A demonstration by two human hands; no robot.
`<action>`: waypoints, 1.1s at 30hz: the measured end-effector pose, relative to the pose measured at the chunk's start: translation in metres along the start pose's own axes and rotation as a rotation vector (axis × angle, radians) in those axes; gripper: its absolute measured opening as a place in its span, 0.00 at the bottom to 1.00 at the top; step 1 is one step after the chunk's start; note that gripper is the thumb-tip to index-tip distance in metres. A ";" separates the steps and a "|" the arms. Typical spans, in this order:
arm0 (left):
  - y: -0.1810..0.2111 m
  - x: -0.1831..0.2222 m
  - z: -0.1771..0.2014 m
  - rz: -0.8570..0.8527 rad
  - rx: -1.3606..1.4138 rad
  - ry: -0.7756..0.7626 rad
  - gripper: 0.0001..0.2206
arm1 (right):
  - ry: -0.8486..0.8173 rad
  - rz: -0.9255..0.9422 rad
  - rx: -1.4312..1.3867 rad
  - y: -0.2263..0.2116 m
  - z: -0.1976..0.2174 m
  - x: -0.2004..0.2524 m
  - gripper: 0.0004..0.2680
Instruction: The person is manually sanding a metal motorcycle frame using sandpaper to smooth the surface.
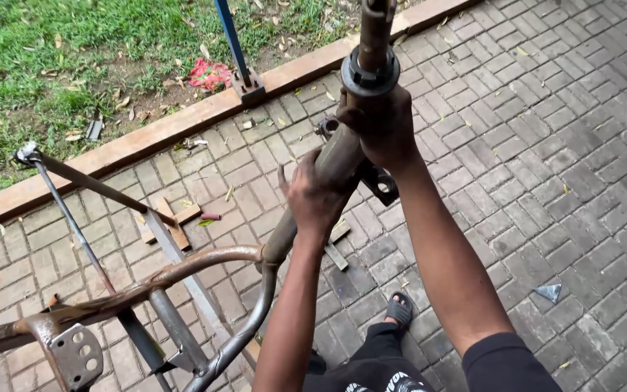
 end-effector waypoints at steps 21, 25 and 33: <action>-0.025 -0.010 -0.022 -0.096 0.064 -0.025 0.46 | 0.025 0.052 -0.022 0.004 -0.007 -0.006 0.16; -0.069 0.026 -0.017 -0.052 0.098 0.008 0.42 | 0.035 0.027 0.008 0.005 -0.002 -0.003 0.18; -0.210 0.116 -0.012 0.475 0.029 -0.289 0.56 | 0.075 0.058 0.028 0.002 -0.010 -0.004 0.17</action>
Point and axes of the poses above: each hand's wrist, its own x-axis away from the middle knuckle, its own z-axis out of the back of the hand, y = z × x, the point moved 2 cm from there along -x, towards the middle knuckle, and after that the axes turned 10 degrees about -y, right-handed, at the moved point
